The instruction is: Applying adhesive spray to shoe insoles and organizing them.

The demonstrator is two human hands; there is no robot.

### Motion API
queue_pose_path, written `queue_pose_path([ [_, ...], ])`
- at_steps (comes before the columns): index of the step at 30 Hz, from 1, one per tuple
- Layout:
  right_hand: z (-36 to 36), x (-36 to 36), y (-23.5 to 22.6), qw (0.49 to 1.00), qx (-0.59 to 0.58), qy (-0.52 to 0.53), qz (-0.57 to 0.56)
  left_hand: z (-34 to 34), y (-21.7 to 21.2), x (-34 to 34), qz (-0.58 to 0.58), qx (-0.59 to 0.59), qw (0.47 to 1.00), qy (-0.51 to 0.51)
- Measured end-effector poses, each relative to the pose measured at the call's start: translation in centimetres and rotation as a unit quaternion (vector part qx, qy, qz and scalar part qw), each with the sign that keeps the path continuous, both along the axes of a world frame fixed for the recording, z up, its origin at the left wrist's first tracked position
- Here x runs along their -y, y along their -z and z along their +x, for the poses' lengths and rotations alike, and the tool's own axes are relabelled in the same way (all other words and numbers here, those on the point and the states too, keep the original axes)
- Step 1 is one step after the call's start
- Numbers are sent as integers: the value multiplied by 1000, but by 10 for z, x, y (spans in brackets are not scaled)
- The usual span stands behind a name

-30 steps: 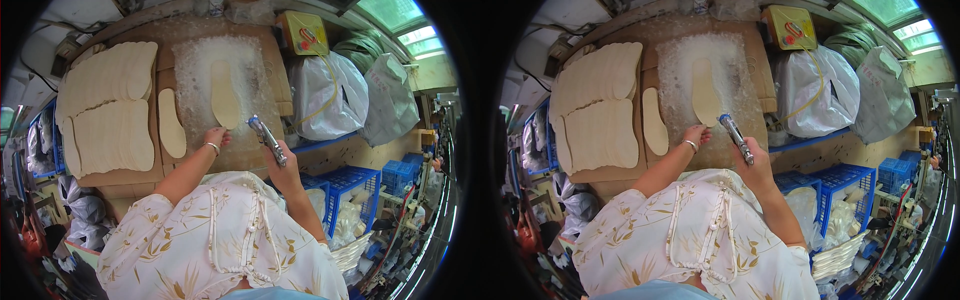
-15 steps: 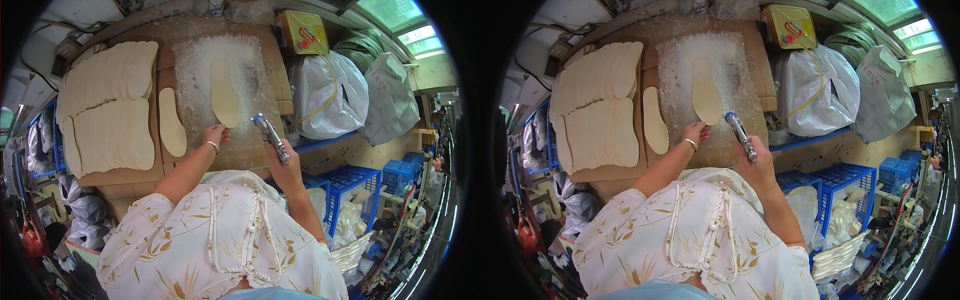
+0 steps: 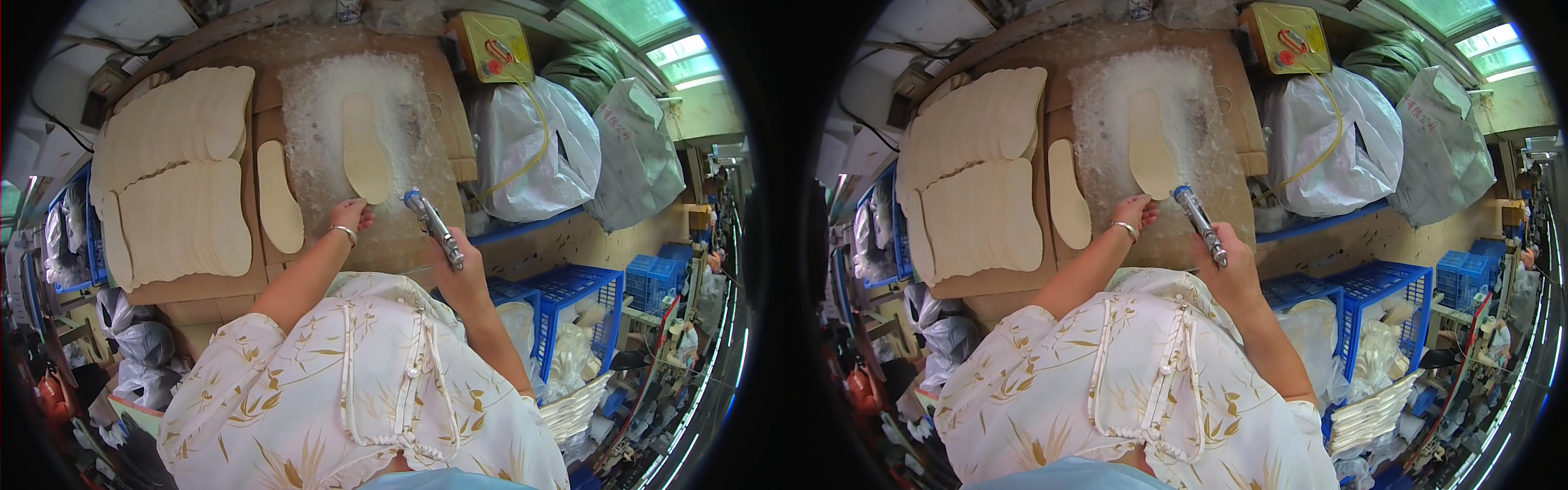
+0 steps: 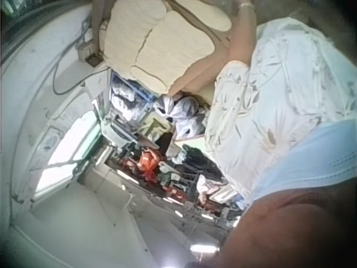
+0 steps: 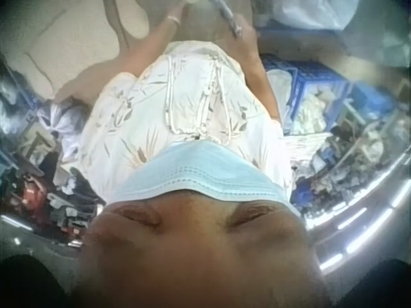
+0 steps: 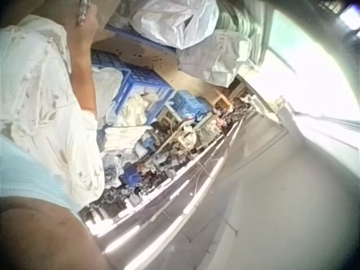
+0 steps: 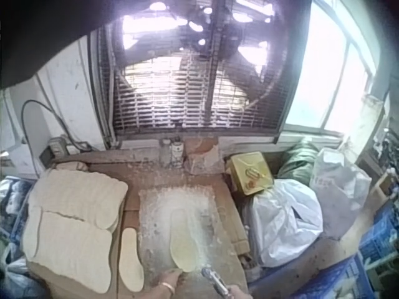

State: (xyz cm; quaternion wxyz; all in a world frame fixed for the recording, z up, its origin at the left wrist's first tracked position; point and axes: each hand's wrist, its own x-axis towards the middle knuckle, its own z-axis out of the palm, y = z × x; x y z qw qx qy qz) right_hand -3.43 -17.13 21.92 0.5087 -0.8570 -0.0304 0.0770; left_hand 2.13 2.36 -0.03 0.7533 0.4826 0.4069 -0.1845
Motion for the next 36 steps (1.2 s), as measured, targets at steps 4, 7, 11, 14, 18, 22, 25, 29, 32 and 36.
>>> queue_pose_path([
  [4,-5,4,-1,1000,-17,5,-15,0,1,-1,-3,0,1000,-5],
  [7,-11,3,-4,999,-1,-33,-23,0,7,-2,-8,6,1000,-6],
  [11,-9,3,-1,1000,-30,8,-1,0,5,0,-4,2,1000,-4],
  [14,-13,4,-3,999,-22,18,-17,0,5,-1,-2,-2,1000,6],
  [18,-21,6,-3,1000,-18,-14,-13,0,4,0,-5,2,1000,-1],
  [22,-20,9,-5,999,-47,17,-14,1,2,0,-1,0,1000,-8],
  [25,-25,8,-9,998,-59,-32,-13,-1,7,-2,-2,0,1000,10],
  [29,-26,9,-3,1000,-16,-23,6,-1,8,0,-7,5,1000,8],
  [32,-26,12,-5,998,-62,18,-2,-1,5,0,-1,-3,1000,9],
  [36,-32,10,-6,999,-24,-24,-4,-2,5,1,-9,0,1000,0],
])
